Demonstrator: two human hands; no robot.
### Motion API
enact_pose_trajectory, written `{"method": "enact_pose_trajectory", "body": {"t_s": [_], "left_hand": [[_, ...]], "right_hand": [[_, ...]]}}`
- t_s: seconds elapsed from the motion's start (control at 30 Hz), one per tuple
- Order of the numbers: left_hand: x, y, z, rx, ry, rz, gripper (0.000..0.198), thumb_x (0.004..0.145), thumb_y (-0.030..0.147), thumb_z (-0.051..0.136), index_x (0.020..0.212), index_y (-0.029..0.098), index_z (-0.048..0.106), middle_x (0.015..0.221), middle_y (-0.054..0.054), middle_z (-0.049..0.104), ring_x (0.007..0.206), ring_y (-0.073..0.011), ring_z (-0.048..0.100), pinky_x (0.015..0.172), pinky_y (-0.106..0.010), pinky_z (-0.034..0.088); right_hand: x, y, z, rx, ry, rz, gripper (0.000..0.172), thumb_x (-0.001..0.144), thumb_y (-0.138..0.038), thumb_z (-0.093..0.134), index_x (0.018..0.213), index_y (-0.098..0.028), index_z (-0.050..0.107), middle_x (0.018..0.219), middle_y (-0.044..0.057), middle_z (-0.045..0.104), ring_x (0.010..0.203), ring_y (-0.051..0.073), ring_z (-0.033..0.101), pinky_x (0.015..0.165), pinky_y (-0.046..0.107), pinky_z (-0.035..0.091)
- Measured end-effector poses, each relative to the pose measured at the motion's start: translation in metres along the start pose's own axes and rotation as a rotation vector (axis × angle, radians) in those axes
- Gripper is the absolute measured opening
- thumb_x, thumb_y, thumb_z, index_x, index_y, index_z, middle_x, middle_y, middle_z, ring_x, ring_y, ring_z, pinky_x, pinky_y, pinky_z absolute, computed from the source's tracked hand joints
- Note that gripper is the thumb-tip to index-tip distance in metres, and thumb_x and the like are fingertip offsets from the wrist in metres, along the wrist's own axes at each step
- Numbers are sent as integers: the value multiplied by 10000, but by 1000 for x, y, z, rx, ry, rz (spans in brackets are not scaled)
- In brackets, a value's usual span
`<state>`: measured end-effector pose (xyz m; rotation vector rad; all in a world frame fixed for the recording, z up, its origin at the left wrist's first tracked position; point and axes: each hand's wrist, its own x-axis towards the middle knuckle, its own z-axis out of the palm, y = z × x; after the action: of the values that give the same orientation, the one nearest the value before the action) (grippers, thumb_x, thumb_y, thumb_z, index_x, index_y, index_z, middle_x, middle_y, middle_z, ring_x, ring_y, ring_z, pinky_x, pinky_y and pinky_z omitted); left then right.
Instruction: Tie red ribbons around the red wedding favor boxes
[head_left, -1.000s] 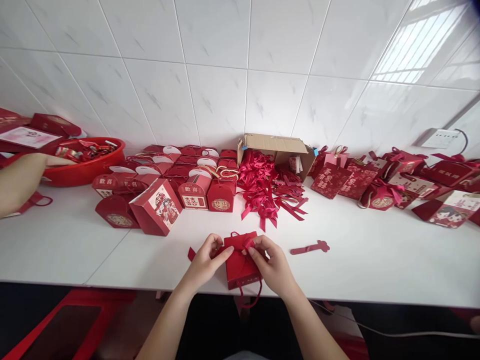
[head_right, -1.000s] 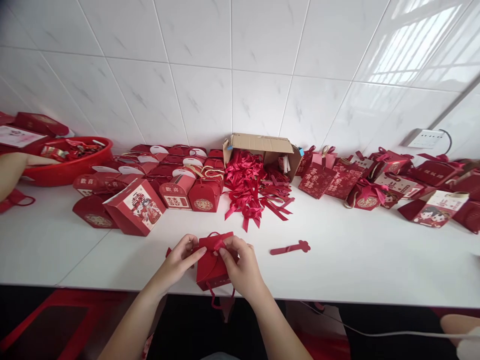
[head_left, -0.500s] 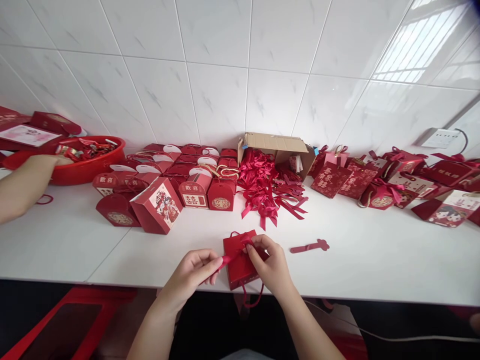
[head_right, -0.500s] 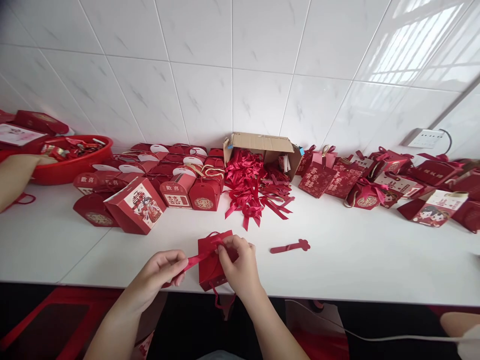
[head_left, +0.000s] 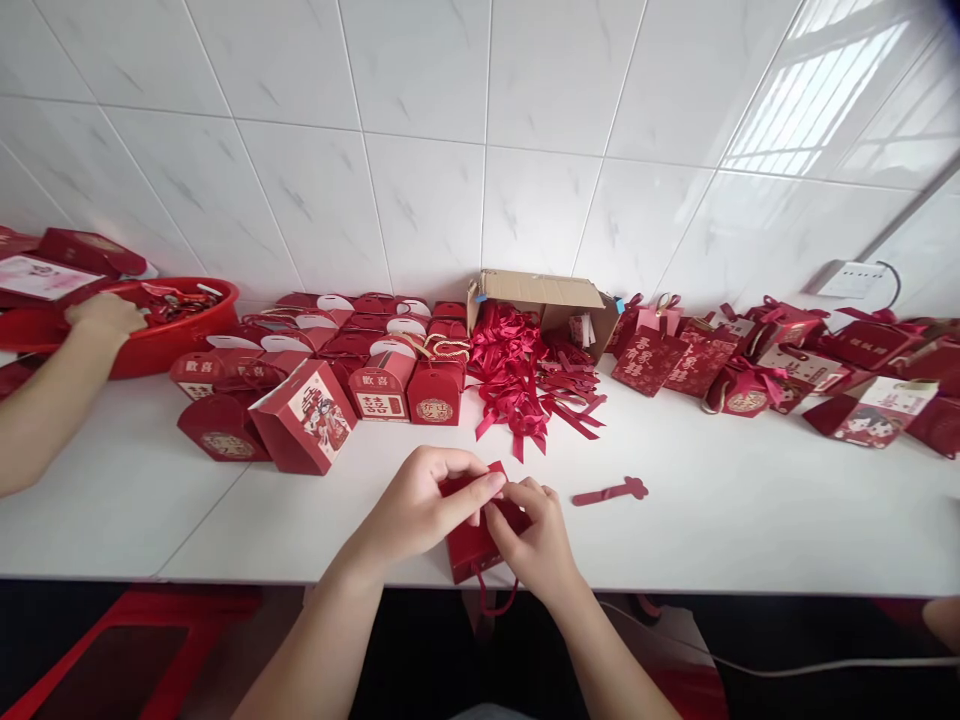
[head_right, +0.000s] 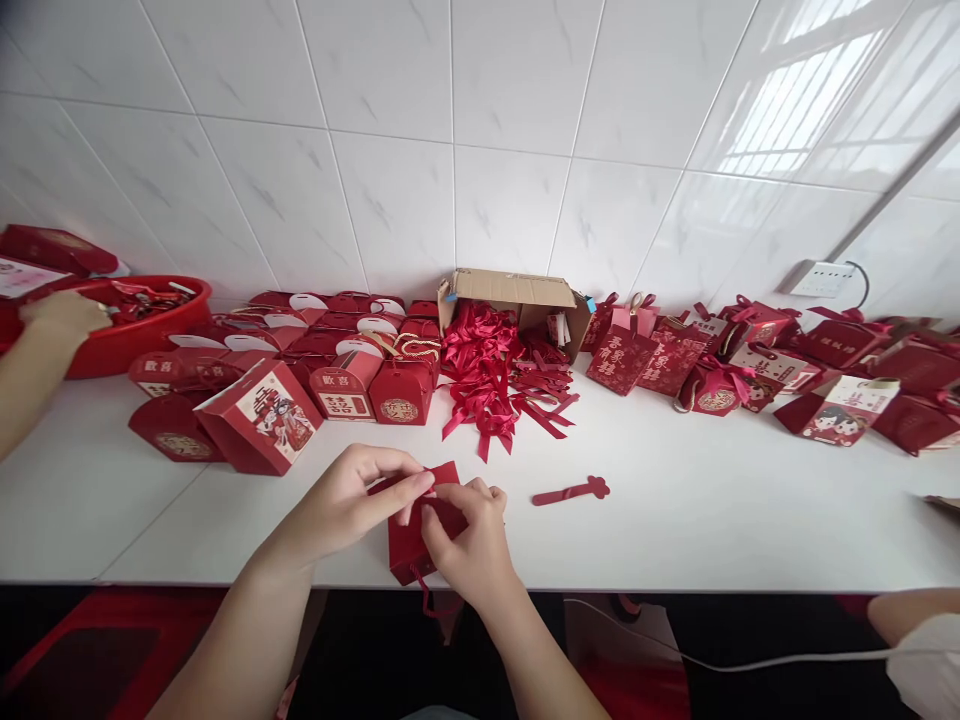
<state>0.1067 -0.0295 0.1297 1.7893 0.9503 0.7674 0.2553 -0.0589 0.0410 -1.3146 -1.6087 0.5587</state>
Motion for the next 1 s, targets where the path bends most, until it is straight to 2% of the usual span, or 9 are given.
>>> {"method": "enact_pose_trajectory", "body": {"t_s": [0.07, 0.13, 0.2, 0.27, 0.37, 0.5, 0.6, 0.77, 1.0], "left_hand": [[10, 4, 3, 21, -80, 15, 302, 873, 355, 587, 655, 162, 666, 609, -3, 637, 629, -140, 592, 640, -236, 462], [21, 4, 7, 19, -110, 30, 252, 857, 397, 609, 820, 171, 715, 758, -35, 695, 766, -184, 639, 730, -268, 493], [29, -1, 8, 2, -35, 56, 319, 861, 433, 600, 1061, 201, 687, 948, -58, 706, 948, -218, 636, 851, -304, 492], [32, -10, 7, 4, 112, 92, 368, 889, 453, 553, 1172, 230, 627, 1065, -59, 678, 1062, -220, 598, 937, -324, 463], [24, -31, 2, 72, 245, 78, 328, 871, 459, 571, 1085, 218, 631, 1045, -56, 664, 1047, -222, 593, 945, -343, 461], [4, -60, 1, 127, 169, -19, 390, 725, 420, 743, 1049, 222, 652, 1024, -51, 681, 1002, -242, 619, 922, -362, 484], [-2, -73, 7, 118, 184, -26, 330, 708, 407, 762, 968, 220, 685, 1008, -53, 683, 988, -245, 627, 917, -366, 484], [0, -80, 11, 74, 217, -32, 187, 740, 358, 734, 809, 186, 708, 875, -50, 648, 874, -219, 637, 833, -330, 494], [-5, -80, 11, 21, 221, -39, 182, 831, 340, 619, 859, 179, 698, 914, -64, 647, 911, -219, 628, 873, -342, 483]], "right_hand": [[0, 0, -1, 12, -11, -13, 128, 808, -222, 579, 724, -223, 675, 614, -15, 634, 631, 171, 536, 711, 324, 361], [0, 2, 1, 24, 9, -12, 162, 826, -260, 586, 685, -211, 652, 600, -11, 625, 615, 166, 530, 697, 317, 362], [1, 4, 4, 32, 44, 19, 211, 852, -298, 585, 673, -207, 647, 605, -5, 629, 608, 163, 532, 692, 312, 370], [2, 5, 5, 44, 58, 54, 247, 877, -329, 576, 676, -209, 658, 625, 2, 643, 617, 163, 536, 695, 309, 380], [3, 6, 5, 66, 33, 72, 306, 907, -360, 544, 664, -213, 657, 623, 4, 642, 620, 163, 533, 693, 307, 391], [3, 6, 2, 61, 4, 66, 341, 915, -378, 529, 636, -211, 632, 574, -8, 592, 590, 156, 501, 662, 304, 381], [2, 7, 1, 76, -13, 67, 345, 918, -383, 523, 639, -213, 636, 578, -4, 591, 611, 162, 495, 662, 305, 379], [1, 8, -1, 114, -42, 84, 368, 916, -410, 513, 634, -215, 644, 595, 6, 596, 631, 171, 513, 663, 308, 389], [1, 6, -2, 83, -36, 76, 348, 928, -392, 497, 669, -208, 640, 617, 4, 619, 639, 167, 536, 646, 297, 394]]}}
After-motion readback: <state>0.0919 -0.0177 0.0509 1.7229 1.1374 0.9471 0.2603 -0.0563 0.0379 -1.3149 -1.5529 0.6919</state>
